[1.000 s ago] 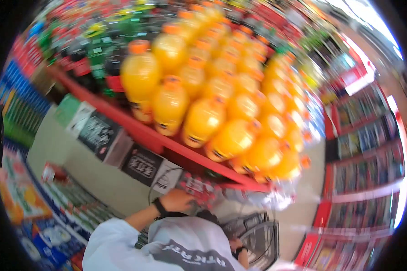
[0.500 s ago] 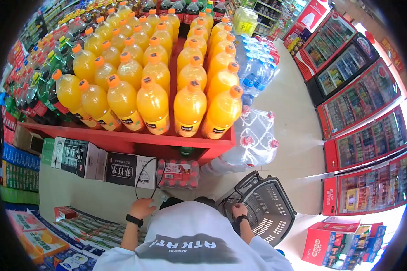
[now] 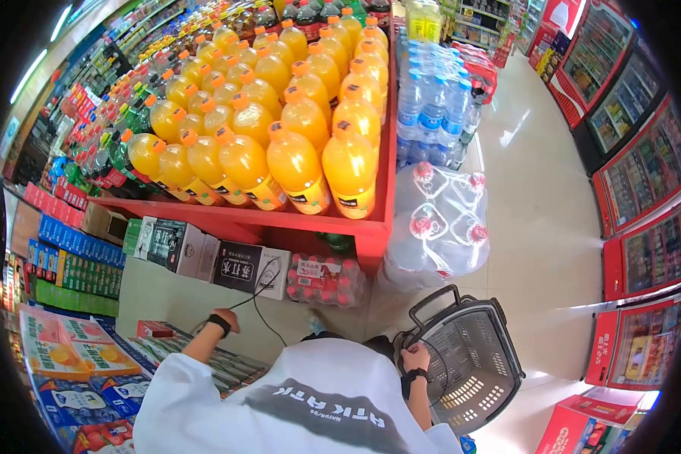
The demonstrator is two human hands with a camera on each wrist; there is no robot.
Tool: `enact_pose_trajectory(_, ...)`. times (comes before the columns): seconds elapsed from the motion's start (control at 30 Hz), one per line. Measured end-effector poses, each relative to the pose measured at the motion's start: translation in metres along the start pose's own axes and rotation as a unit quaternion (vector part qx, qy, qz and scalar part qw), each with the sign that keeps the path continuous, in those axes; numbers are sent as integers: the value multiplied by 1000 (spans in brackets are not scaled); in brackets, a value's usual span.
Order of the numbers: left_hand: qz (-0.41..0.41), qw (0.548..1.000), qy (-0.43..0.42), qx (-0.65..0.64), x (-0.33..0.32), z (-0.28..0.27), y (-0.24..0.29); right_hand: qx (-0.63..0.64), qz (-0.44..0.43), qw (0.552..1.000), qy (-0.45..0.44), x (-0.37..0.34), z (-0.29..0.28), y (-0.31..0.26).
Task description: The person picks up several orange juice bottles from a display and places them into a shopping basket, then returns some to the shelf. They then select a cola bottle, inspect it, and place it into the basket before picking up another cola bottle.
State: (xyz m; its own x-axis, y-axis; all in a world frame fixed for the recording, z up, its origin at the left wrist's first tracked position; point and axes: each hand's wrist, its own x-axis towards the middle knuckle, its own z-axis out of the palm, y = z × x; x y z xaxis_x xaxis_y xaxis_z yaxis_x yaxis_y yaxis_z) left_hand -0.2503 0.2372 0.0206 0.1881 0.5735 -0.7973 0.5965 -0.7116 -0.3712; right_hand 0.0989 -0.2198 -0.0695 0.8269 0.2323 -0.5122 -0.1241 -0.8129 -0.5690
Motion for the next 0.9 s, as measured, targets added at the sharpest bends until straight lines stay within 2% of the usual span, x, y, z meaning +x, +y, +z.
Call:
enact_pose_trajectory(0.03,-35,999,-21,-12,-3,-6,-13,-22,-25,999,7,1,-2,-4)
enact_pose_trajectory(0.13,-23,994,-57,-87,40,37,-63,-61,-47,997,12,-4,-12,-18)
enact_pose_trajectory(0.17,-25,991,-73,-106,36,46,-64,-56,-23,998,13,-6,-16,-22)
enact_pose_trajectory(0.23,-28,984,-100,-145,25,52,-59,-54,17,998,1,-10,-27,-31)
enact_pose_trajectory(0.27,-5,984,-122,-127,32,73,-52,-46,38,998,-19,-12,-34,-36)
enact_pose_trajectory(0.33,-14,974,-147,-174,-12,68,-13,-52,40,998,-19,-11,-32,-35)
enact_pose_trajectory(0.4,15,966,-194,-171,2,128,11,-56,46,997,-6,-15,-28,-38)
enact_pose_trajectory(0.43,33,960,-206,-185,-3,150,26,-72,44,996,-27,-14,-26,-37)
enact_pose_trajectory(0.53,91,940,-184,-273,-24,191,59,-55,-14,998,27,-26,-17,-24)
enact_pose_trajectory(0.67,151,915,-144,-345,-21,205,64,-117,14,993,17,-60,-14,-19)
enact_pose_trajectory(0.73,177,906,-133,-361,-4,202,54,-204,69,976,33,-80,-5,-9)
enact_pose_trajectory(0.8,203,896,-127,-373,20,194,41,-314,111,942,42,-89,2,25)
enact_pose_trajectory(0.9,239,871,-134,-409,63,169,16,-337,173,920,106,-87,13,67)
